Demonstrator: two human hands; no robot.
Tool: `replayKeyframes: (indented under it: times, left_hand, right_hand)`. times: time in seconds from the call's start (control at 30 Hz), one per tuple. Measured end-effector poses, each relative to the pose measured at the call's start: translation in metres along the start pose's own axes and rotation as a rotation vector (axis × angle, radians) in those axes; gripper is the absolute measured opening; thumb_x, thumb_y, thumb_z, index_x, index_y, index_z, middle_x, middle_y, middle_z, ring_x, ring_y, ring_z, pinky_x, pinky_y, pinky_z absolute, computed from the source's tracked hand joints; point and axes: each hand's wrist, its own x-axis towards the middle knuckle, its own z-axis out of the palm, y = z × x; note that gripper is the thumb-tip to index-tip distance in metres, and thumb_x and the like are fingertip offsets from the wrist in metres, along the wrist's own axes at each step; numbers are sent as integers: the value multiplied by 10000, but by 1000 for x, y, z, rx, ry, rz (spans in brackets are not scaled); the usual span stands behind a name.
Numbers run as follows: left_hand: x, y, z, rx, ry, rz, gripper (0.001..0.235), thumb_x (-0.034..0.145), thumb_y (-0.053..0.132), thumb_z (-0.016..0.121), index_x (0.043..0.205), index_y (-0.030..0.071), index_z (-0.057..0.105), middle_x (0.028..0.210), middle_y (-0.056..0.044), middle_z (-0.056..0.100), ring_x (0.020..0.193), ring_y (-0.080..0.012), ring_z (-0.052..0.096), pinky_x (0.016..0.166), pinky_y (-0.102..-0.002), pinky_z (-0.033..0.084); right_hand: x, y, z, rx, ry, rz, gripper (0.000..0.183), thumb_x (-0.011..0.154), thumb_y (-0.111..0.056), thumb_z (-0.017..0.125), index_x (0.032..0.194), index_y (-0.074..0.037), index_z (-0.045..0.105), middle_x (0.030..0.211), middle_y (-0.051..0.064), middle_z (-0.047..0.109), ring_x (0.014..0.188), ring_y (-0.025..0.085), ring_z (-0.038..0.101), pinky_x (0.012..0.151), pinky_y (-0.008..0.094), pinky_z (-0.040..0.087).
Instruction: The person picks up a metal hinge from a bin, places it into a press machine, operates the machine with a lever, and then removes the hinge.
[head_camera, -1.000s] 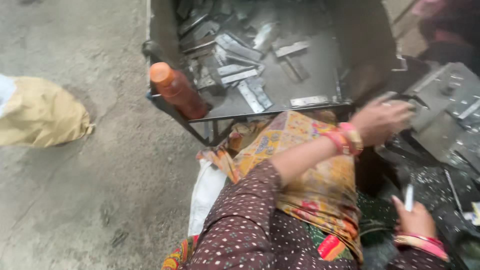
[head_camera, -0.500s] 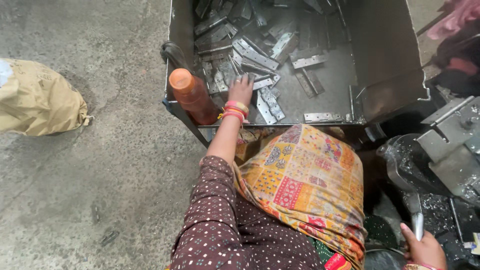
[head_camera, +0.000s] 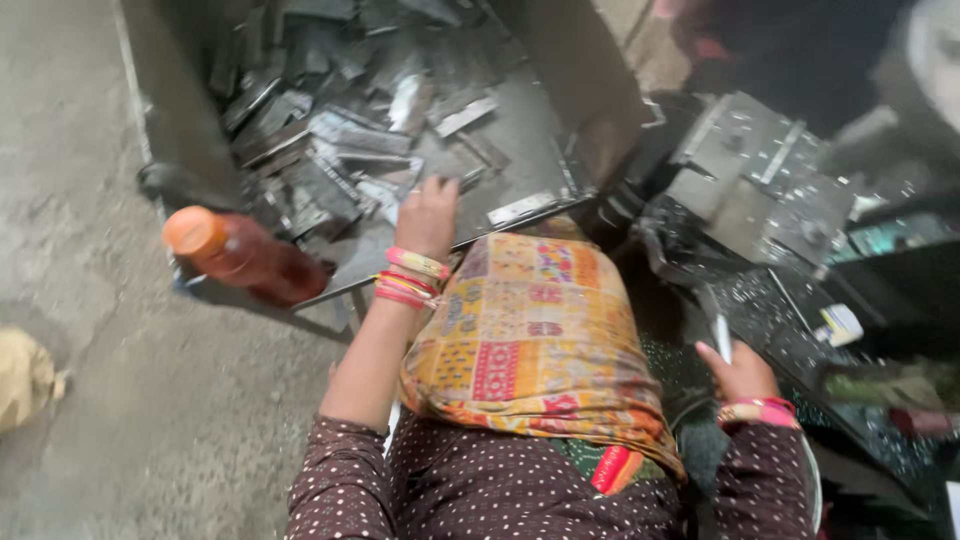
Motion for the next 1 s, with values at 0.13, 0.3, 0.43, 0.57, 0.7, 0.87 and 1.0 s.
replayKeyframes:
  times: [0.13,0.3,0.43,0.57,0.7,0.87,1.0]
  left_hand:
    - [39,113,-14,-208,166,169,347,885,88,592,1223,124,663,1174,-118,660,955,-304,681,748,-396,578]
    - [52,267,21,16,215,432,453,928,215,586,1348,46,603,1352,-173,618,1186,-297,637,954,-429,538]
    - [35,321,47,16,22,560,881,667,548,591,1398,57,581,1423,-200,564,1235,-308,576,1065,-513,421]
    - [42,323,48,-287,-139,473,629,983,466,564,1428,22,588,1571,-190,495,1355,-305,508,1125,-493,366]
    - [35,321,36,-188,-137,458,653,933,579,540,1233,12,661,1504,-156,523,1425,-307,466,1209,-537,264]
    - [40,345,67,-211,-11,443,591,976,472,519,1303,6,676,1453,-139,562,1410,-303,477,1239,-562,221]
    - [74,357,87,-185,-169,420,485,1019,383,505,1300,29,681,1432,-122,581,1452,-305,462,1277,-562,201]
  right_hand:
    - [11,11,12,-221,107,-115,569,887,-580,689,973,-18,687,772,216,706,696,402,698,664,511,529]
    - [19,27,30,-303,182,-107,615,872,-645,672,975,-39,699,916,281,720,900,500,685,789,571,522]
    - [21,27,34,-248,168,-117,623,868,-634,676,1023,-30,679,925,282,725,907,494,696,800,555,539]
    - [13,16,36,-232,117,-74,616,854,-612,696,1065,-34,666,930,270,731,906,492,699,807,552,542]
    - [11,-5,19,-211,61,-6,621,839,-594,722,1049,-12,679,947,274,735,902,489,707,810,541,550]
    - [12,-17,8,-292,61,-41,638,818,-611,739,1027,-9,709,975,274,740,929,475,710,824,528,552]
    - [13,-9,10,-292,75,-29,635,814,-606,756,1017,-5,717,978,273,739,932,467,706,823,524,550]
